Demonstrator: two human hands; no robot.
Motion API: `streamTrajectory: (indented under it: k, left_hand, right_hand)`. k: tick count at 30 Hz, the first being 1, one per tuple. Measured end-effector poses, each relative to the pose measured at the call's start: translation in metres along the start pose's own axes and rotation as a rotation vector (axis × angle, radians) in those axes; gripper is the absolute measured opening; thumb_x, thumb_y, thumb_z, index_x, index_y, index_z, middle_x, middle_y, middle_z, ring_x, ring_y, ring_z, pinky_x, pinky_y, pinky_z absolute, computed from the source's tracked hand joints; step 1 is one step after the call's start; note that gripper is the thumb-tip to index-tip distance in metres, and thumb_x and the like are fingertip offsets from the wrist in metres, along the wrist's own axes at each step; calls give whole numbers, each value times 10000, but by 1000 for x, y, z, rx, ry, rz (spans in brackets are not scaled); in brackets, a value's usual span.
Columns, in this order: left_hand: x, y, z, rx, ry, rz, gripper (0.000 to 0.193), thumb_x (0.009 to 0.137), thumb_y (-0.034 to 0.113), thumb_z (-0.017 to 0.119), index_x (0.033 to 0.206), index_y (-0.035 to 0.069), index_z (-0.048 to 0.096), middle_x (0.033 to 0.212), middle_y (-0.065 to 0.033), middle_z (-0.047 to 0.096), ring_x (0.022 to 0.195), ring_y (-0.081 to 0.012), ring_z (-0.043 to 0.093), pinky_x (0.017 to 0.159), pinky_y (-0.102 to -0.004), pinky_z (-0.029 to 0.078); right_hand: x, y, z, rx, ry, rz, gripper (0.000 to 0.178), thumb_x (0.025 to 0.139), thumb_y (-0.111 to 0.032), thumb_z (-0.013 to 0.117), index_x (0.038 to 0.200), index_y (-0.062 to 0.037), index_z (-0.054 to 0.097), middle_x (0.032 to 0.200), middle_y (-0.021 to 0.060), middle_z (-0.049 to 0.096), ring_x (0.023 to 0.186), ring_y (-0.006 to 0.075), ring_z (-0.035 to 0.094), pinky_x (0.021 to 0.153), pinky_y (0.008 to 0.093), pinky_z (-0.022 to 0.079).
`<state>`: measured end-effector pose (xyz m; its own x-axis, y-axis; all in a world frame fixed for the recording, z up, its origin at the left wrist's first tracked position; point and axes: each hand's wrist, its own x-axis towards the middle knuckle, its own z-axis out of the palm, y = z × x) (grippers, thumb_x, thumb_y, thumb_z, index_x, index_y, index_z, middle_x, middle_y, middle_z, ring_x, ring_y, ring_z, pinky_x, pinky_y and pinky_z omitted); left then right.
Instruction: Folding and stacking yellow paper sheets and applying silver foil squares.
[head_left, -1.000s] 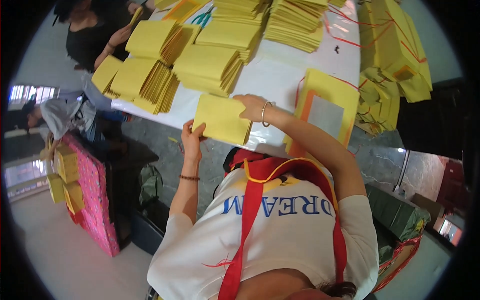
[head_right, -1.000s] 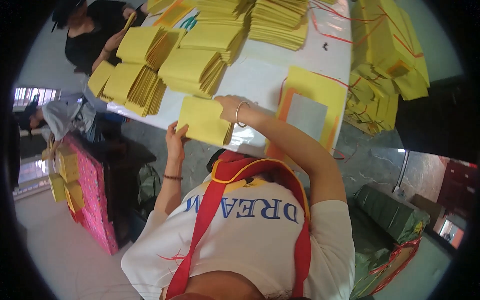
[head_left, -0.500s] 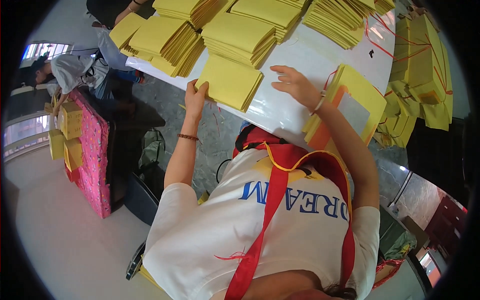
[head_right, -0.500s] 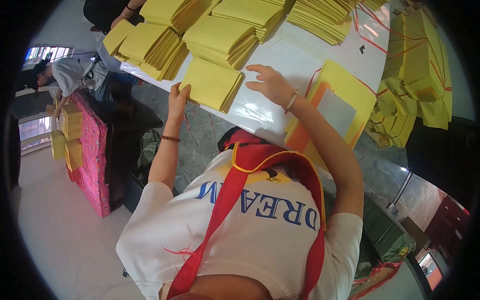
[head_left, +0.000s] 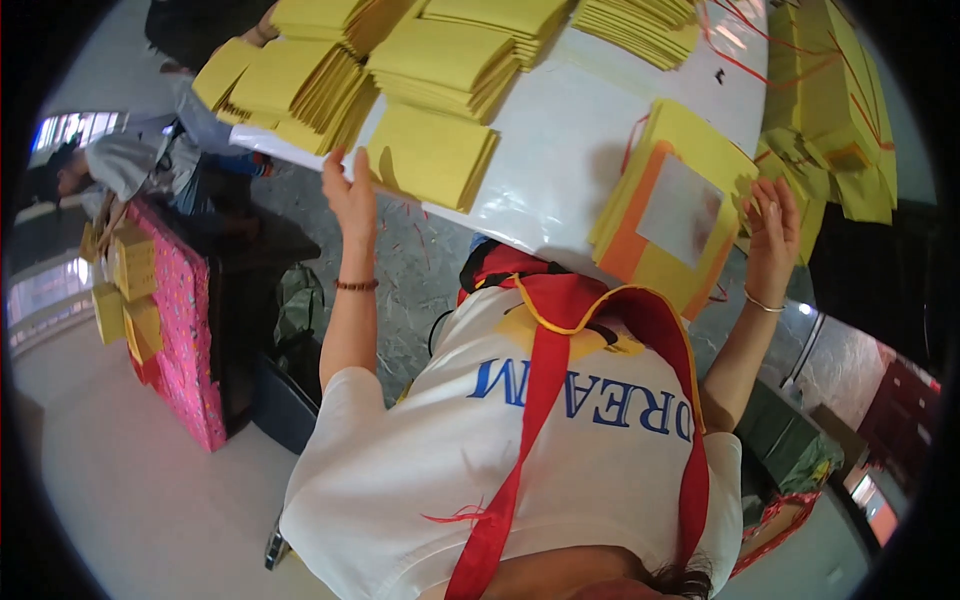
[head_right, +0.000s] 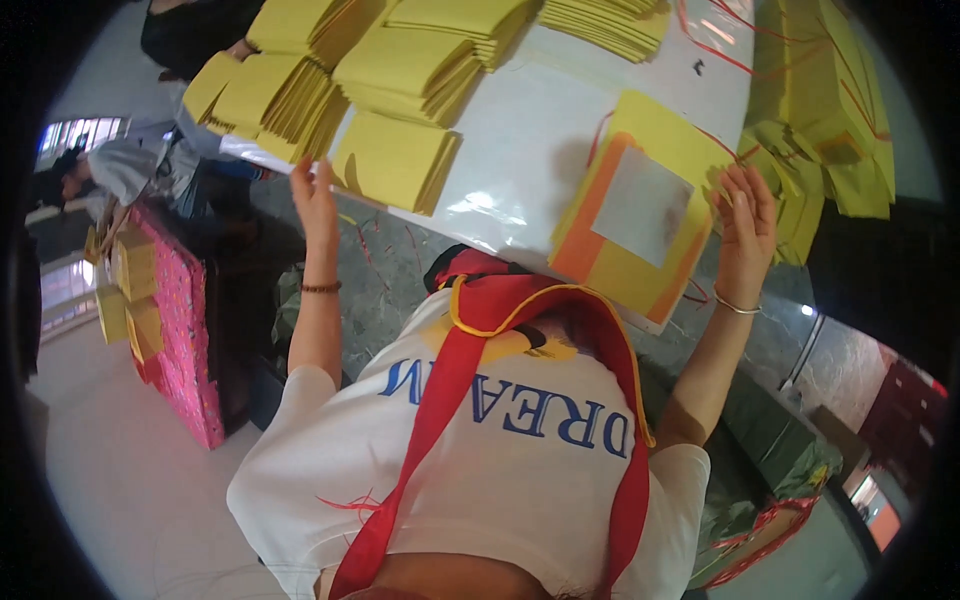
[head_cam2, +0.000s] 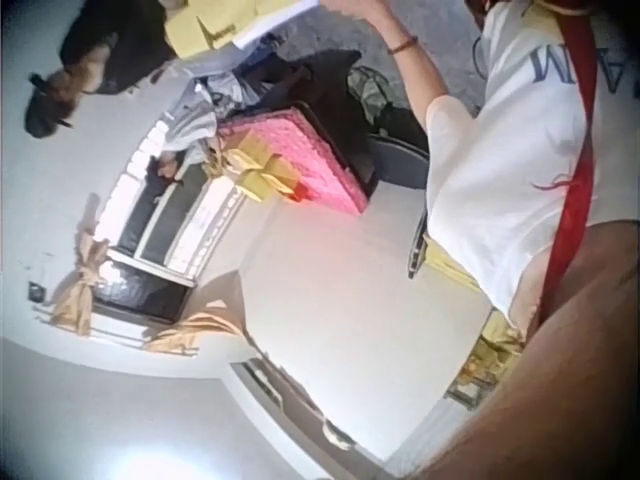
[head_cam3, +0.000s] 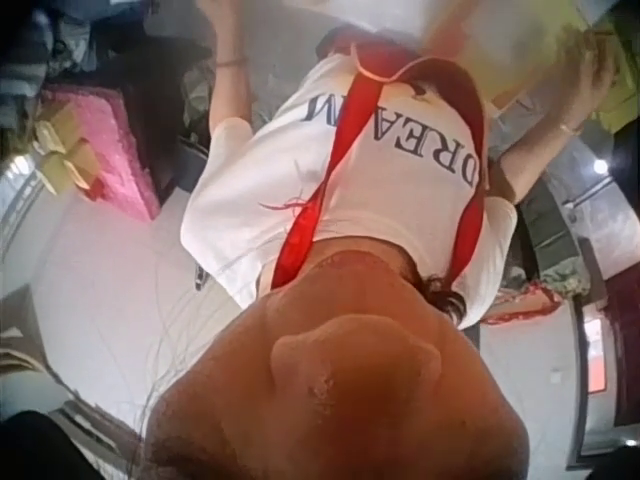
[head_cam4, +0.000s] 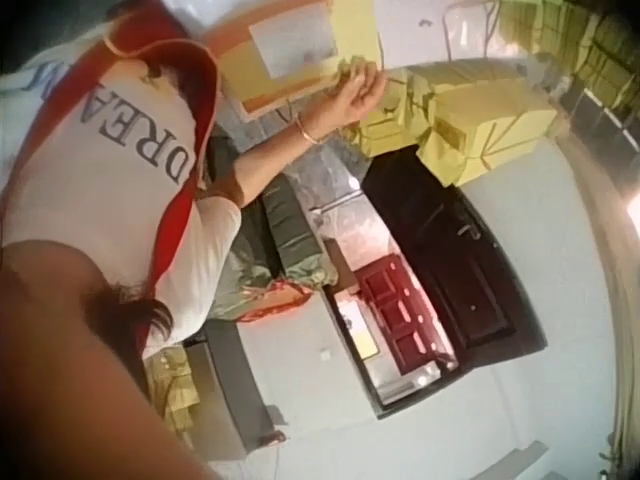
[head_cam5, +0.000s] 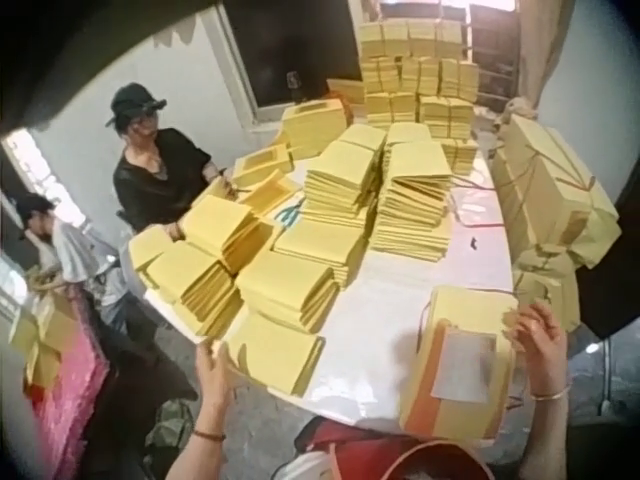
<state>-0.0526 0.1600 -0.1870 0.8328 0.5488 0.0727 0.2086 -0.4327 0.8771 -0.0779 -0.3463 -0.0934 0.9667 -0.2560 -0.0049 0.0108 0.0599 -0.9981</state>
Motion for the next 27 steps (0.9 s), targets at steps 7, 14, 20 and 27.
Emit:
streamTrajectory:
  k: [7, 14, 20, 27]
  left_hand:
    - [-97, 122, 83, -506, -776, 115, 423, 957, 315, 410, 1236, -1, 448, 1168, -115, 518, 1063, -179, 491, 903, -302, 394]
    - [-141, 108, 185, -719, -1193, -102, 667, 959, 474, 237, 1412, 4, 103, 1464, -142, 150, 1357, -228, 136, 1097, -342, 156]
    - [-141, 107, 181, -663, -1264, -100, 689, 953, 497, 195, 1417, 4, 70, 1472, -139, 132, 1358, -232, 133, 1103, -334, 140]
    - [-136, 108, 183, -683, -1259, -147, 693, 951, 501, 200, 1422, 19, 35, 1478, -126, 111, 1360, -232, 126, 1105, -332, 140]
  right_hand:
    - [-40, 80, -12, 362, 111, 112, 567, 966, -414, 290, 1423, -97, 180, 1436, 93, 277, 1312, 223, 278, 1070, 355, 230]
    - [-59, 109, 12, 510, 64, 176, 541, 982, -402, 215, 1429, -101, 167, 1446, 48, 245, 1307, 166, 262, 1079, 311, 209]
    - [-56, 117, 28, 398, 85, 70, 514, 988, -371, 218, 1427, -108, 180, 1438, 37, 257, 1305, 151, 258, 1071, 295, 224]
    - [-51, 103, 35, 496, 122, 151, 491, 990, -360, 234, 1415, -115, 226, 1360, 6, 362, 1222, 122, 354, 1028, 277, 287]
